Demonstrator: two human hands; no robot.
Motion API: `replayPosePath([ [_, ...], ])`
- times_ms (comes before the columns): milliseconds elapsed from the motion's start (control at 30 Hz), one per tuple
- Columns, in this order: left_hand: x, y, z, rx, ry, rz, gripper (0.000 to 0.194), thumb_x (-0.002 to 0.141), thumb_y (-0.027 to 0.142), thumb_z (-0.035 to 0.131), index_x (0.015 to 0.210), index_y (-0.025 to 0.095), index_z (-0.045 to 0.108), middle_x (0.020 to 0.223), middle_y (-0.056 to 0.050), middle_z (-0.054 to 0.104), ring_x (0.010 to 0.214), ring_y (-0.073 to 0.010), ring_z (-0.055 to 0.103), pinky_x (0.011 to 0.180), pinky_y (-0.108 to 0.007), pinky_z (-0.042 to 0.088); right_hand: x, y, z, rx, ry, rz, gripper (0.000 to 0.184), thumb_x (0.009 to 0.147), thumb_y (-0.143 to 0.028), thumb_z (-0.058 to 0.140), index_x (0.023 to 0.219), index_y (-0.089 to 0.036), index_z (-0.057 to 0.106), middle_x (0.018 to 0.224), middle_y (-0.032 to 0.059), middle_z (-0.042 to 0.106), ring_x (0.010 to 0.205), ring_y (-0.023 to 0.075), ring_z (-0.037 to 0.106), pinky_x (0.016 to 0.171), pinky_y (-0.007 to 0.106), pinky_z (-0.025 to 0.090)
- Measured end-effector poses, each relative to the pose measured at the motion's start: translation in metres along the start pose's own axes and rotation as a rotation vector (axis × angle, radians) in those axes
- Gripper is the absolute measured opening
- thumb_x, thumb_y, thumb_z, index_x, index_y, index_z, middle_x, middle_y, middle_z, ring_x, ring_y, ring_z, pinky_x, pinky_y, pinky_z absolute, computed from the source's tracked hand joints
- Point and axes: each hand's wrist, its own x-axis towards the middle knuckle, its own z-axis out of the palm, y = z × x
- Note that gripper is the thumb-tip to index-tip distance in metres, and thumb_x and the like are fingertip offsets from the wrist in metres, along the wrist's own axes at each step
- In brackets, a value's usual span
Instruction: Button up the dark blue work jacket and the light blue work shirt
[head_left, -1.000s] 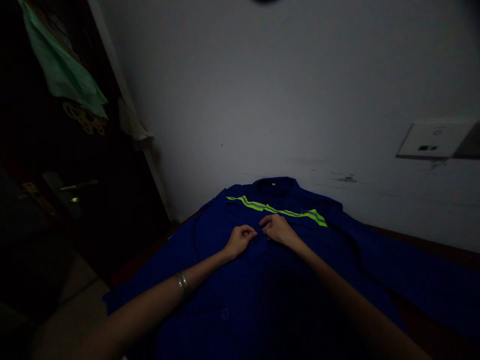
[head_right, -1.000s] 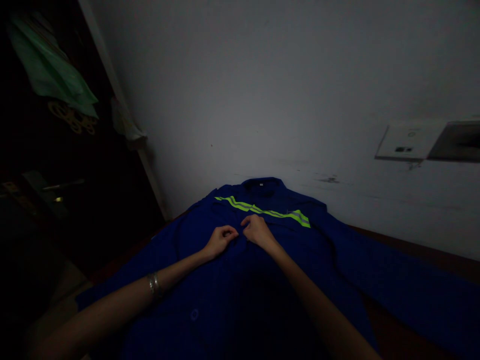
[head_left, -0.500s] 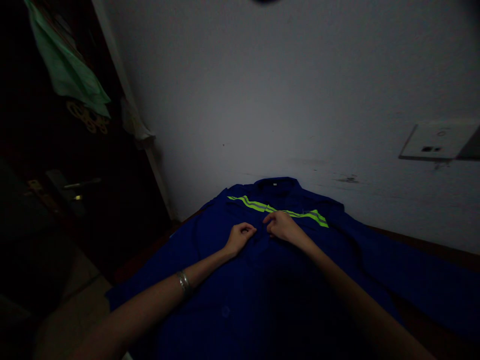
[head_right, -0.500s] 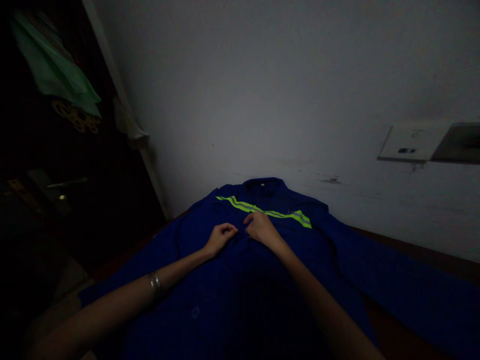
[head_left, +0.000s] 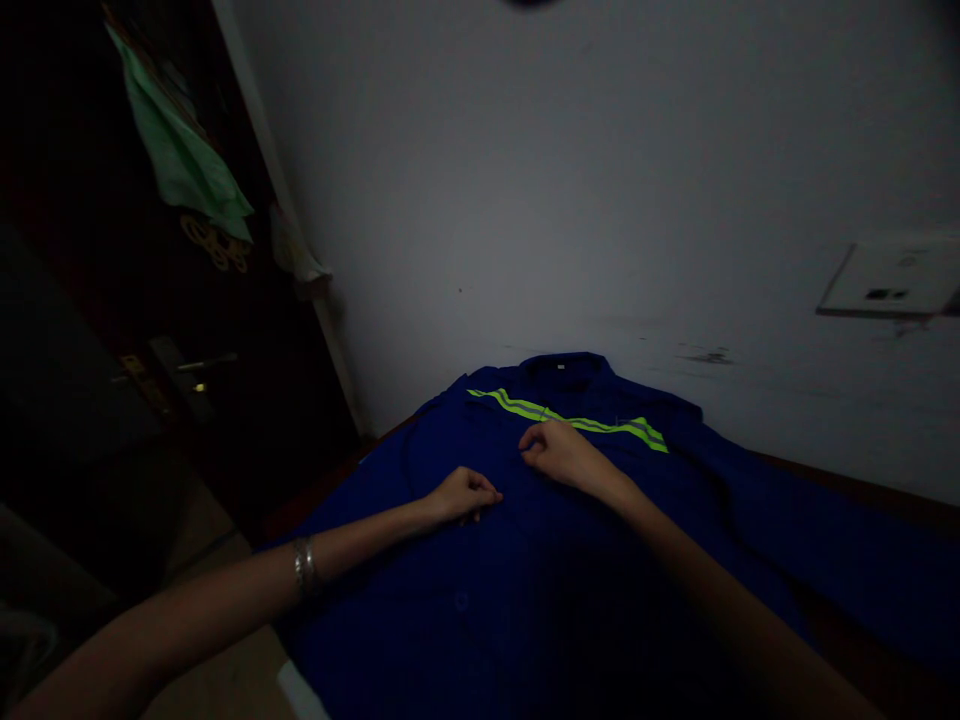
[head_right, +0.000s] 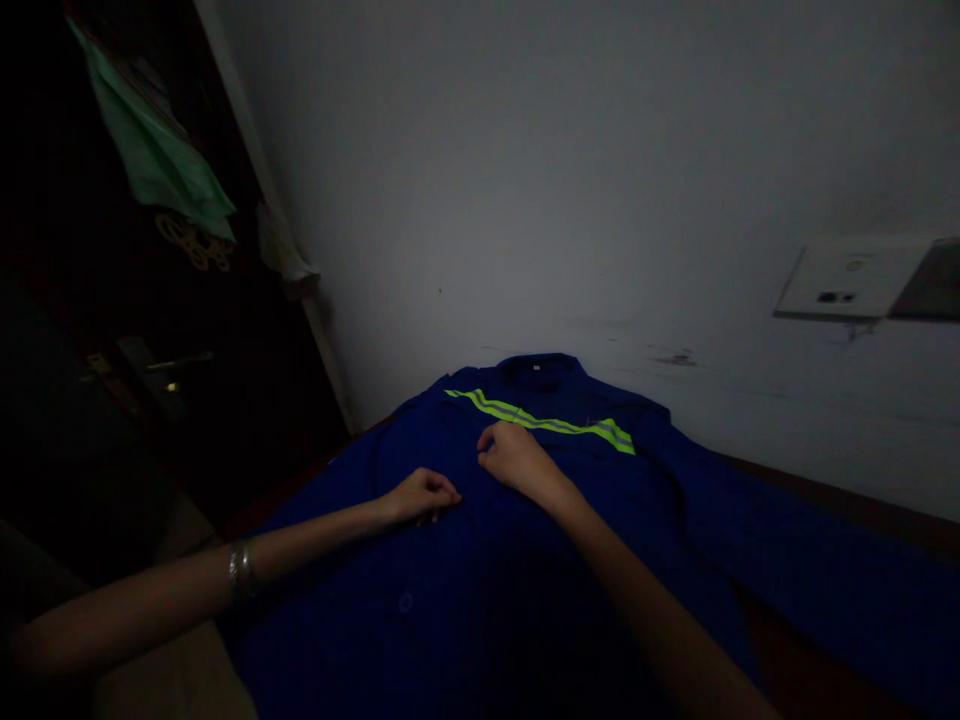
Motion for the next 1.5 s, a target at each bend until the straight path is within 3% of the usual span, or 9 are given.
replayPosePath([
  [100,-0.012,-0.002,0.001,0.045,-0.028,0.003,0.027,0.064,0.035,0.059,0.077,0.011,0.063,0.047,0.004,0.048,0.038,-0.0056,0.042,0.034,-0.015,0.028,-0.010,-0.007,0.013,0.019,-0.113,-0.026,0.019,0.067,-0.017,0.053,0.082,-0.016,0.064,0.058,0.0009,0.063,0.046,0.0086,0.054,0.048,0.017,0.037],
  [233,-0.019,0.001,0.006,0.040,-0.010,-0.032,0.025,0.064,0.031,0.058,0.078,0.011,0.063,0.045,0.005,0.047,0.036,-0.0047,0.040,0.035,-0.015,0.030,-0.022,0.002,0.030,0.022,-0.267,0.049,0.019,0.071,-0.022,0.050,0.082,-0.017,0.064,0.056,0.0000,0.062,0.041,0.0074,0.053,0.044,0.016,0.035],
  [500,-0.026,0.009,0.016,0.019,0.018,0.009,0.023,0.064,0.033,0.057,0.075,0.013,0.061,0.050,0.005,0.049,0.034,-0.0041,0.038,0.034,-0.016,0.024,-0.040,0.009,0.052,-0.109,-0.122,0.089,0.025,0.074,-0.031,0.049,0.091,-0.021,0.064,0.070,0.0026,0.064,0.062,0.0122,0.056,0.052,0.019,0.033],
  [767,-0.028,-0.012,0.021,-0.137,0.091,0.037,0.012,0.065,0.020,0.053,0.071,0.013,0.061,0.044,0.007,0.043,0.037,-0.0046,0.032,0.040,-0.017,0.023,-0.050,-0.002,0.068,-0.258,-0.110,0.058,0.028,0.080,-0.034,0.043,0.100,-0.025,0.060,0.080,0.0037,0.063,0.076,0.0159,0.057,0.060,0.022,0.033],
  [967,-0.026,-0.024,0.030,-0.203,0.215,0.164,0.010,0.064,0.019,0.053,0.066,0.012,0.060,0.057,0.002,0.054,0.051,-0.0080,0.043,0.051,-0.019,0.030,-0.052,-0.001,0.071,-0.177,-0.095,0.050,0.024,0.080,-0.031,0.045,0.098,-0.023,0.059,0.072,0.0024,0.062,0.071,0.0143,0.056,0.058,0.022,0.032],
  [1233,-0.033,-0.021,0.029,-0.248,0.210,0.224,0.010,0.063,0.019,0.051,0.066,0.012,0.058,0.063,0.000,0.056,0.061,-0.0107,0.047,0.060,-0.021,0.034,-0.045,0.007,0.079,0.208,-0.147,0.088,0.017,0.077,-0.026,0.048,0.087,-0.015,0.056,0.049,-0.0043,0.048,0.043,0.0071,0.041,0.043,0.018,0.026],
  [1500,-0.031,-0.025,0.033,-0.221,0.256,0.222,0.011,0.065,0.019,0.050,0.068,0.012,0.057,0.057,0.003,0.046,0.054,-0.0076,0.039,0.052,-0.019,0.028,-0.041,0.004,0.077,0.149,-0.113,0.025,0.014,0.075,-0.024,0.049,0.079,-0.014,0.058,0.049,-0.0033,0.050,0.042,0.0060,0.041,0.041,0.017,0.024],
])
